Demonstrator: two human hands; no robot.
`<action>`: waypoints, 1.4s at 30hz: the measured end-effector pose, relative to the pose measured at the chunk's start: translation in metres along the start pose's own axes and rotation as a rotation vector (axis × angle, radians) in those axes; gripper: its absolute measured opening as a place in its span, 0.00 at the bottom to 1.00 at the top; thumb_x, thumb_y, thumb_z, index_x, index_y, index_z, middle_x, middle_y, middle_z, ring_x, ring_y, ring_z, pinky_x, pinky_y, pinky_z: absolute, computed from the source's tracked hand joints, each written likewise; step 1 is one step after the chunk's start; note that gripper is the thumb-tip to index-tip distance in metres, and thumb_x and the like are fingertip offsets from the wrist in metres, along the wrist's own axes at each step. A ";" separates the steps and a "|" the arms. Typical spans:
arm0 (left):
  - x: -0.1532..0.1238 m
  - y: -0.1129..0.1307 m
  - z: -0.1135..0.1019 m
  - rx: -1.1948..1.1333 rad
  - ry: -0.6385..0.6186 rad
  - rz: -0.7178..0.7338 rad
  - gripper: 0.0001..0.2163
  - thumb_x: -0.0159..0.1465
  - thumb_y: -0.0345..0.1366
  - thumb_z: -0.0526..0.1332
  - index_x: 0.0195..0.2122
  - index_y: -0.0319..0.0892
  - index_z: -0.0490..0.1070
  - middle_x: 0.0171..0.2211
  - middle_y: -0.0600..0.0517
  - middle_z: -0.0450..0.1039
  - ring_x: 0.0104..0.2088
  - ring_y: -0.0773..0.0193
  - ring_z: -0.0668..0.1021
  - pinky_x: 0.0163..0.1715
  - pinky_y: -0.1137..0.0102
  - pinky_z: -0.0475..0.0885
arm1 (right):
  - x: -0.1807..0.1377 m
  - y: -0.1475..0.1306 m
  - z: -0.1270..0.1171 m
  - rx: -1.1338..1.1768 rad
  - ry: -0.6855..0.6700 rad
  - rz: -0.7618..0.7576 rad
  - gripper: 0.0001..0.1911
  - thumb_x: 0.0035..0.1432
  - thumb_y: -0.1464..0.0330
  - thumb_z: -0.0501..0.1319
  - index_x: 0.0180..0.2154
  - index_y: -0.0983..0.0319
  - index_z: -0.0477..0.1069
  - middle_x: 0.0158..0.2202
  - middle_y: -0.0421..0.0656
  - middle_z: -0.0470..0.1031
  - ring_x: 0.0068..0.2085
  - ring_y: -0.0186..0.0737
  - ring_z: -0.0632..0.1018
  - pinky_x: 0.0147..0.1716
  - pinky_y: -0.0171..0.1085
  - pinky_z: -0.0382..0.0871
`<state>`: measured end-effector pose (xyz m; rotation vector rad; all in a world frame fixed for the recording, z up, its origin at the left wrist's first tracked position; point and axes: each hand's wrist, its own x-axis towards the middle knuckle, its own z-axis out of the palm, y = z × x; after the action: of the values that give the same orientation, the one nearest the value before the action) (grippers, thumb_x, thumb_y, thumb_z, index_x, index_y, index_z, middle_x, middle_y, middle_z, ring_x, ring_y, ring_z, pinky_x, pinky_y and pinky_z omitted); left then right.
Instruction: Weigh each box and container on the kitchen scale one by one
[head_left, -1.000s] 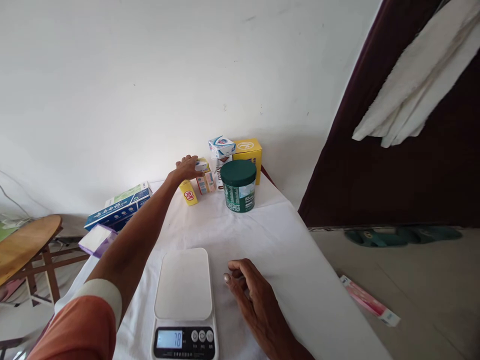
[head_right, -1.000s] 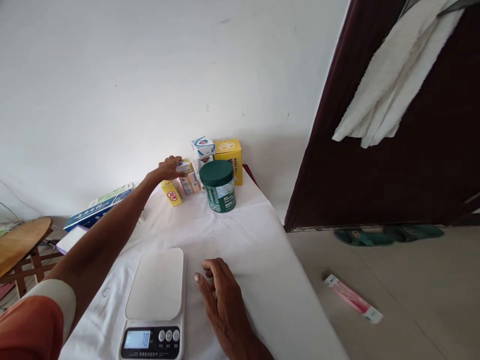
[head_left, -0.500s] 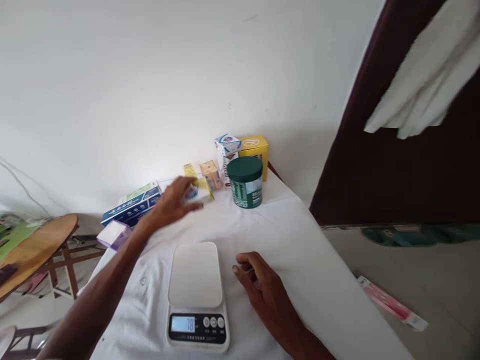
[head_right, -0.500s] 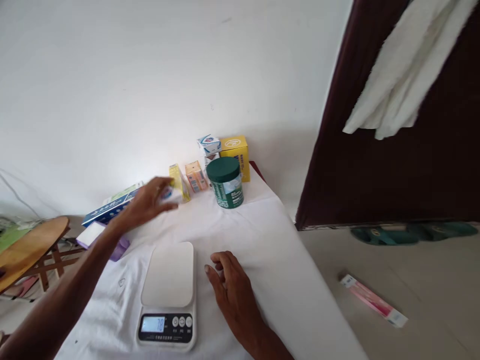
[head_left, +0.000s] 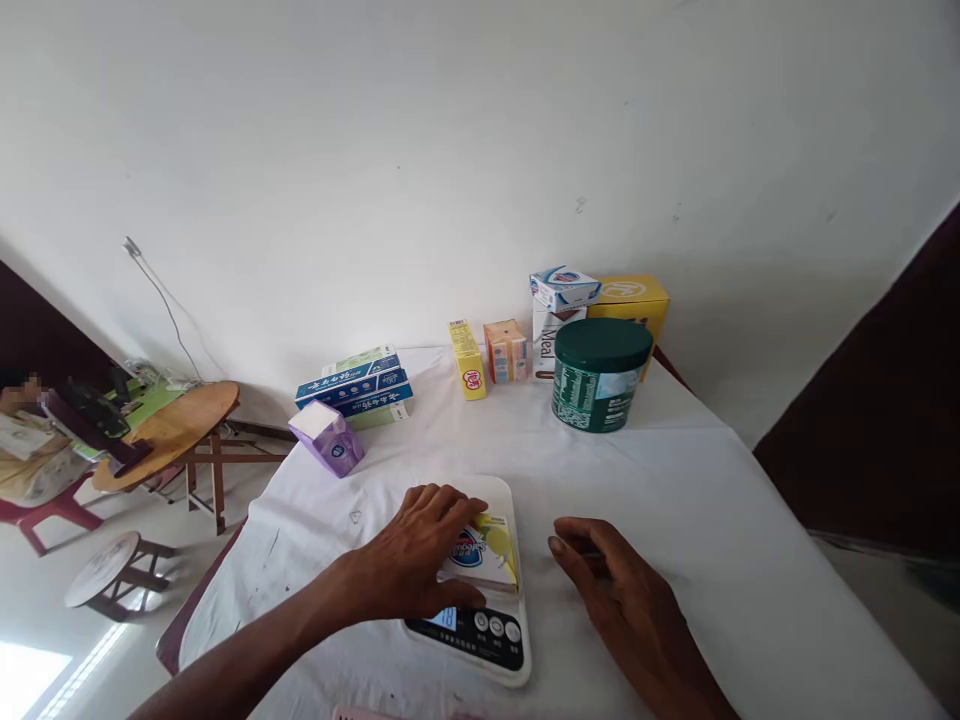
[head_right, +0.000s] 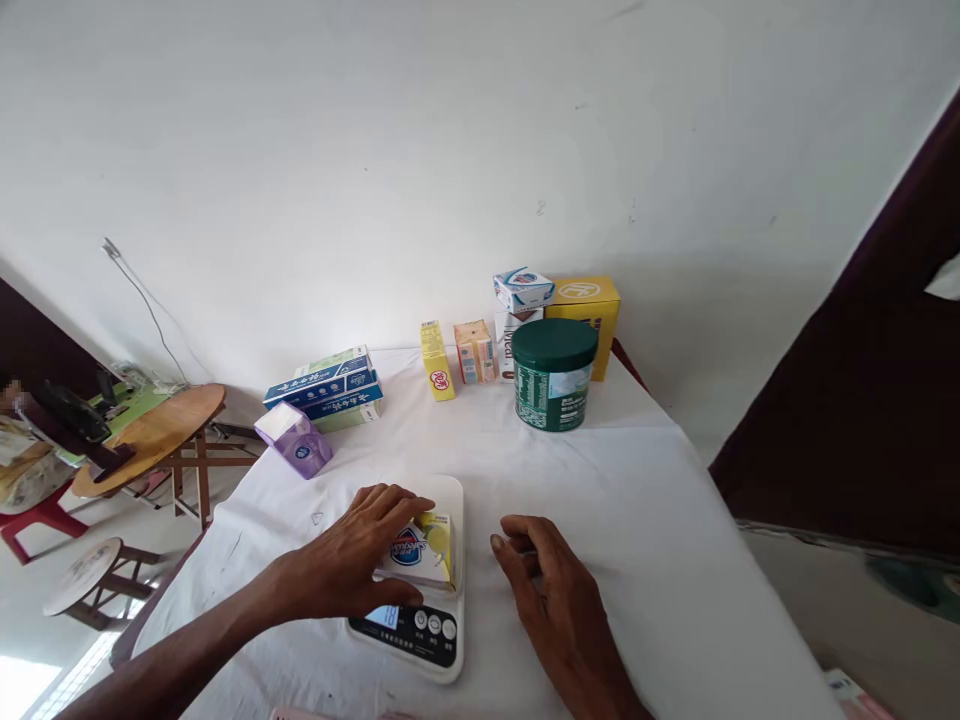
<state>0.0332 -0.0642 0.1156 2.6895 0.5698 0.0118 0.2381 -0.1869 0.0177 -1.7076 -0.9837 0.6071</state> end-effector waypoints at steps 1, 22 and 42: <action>-0.001 0.000 -0.001 -0.011 0.002 -0.001 0.41 0.56 0.44 0.76 0.66 0.43 0.58 0.58 0.42 0.67 0.57 0.47 0.69 0.60 0.52 0.66 | 0.000 0.000 0.000 -0.001 -0.002 0.007 0.26 0.61 0.44 0.56 0.43 0.58 0.74 0.40 0.47 0.80 0.41 0.48 0.82 0.34 0.41 0.77; 0.013 -0.033 -0.023 0.066 0.165 -0.031 0.25 0.68 0.40 0.65 0.63 0.43 0.60 0.56 0.42 0.70 0.55 0.50 0.72 0.56 0.53 0.68 | 0.000 0.003 0.000 -0.037 -0.014 -0.063 0.22 0.63 0.47 0.55 0.43 0.58 0.73 0.40 0.46 0.80 0.40 0.47 0.81 0.35 0.42 0.76; 0.059 -0.133 -0.010 0.394 0.341 -0.465 0.21 0.66 0.32 0.57 0.60 0.37 0.61 0.60 0.34 0.62 0.59 0.36 0.67 0.57 0.44 0.64 | -0.001 0.007 0.002 0.006 0.014 -0.188 0.14 0.69 0.56 0.54 0.41 0.58 0.70 0.40 0.45 0.77 0.39 0.42 0.79 0.36 0.40 0.75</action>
<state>0.0349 0.0750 0.0707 2.8672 1.4235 0.2593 0.2381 -0.1880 0.0103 -1.5903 -1.1165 0.4747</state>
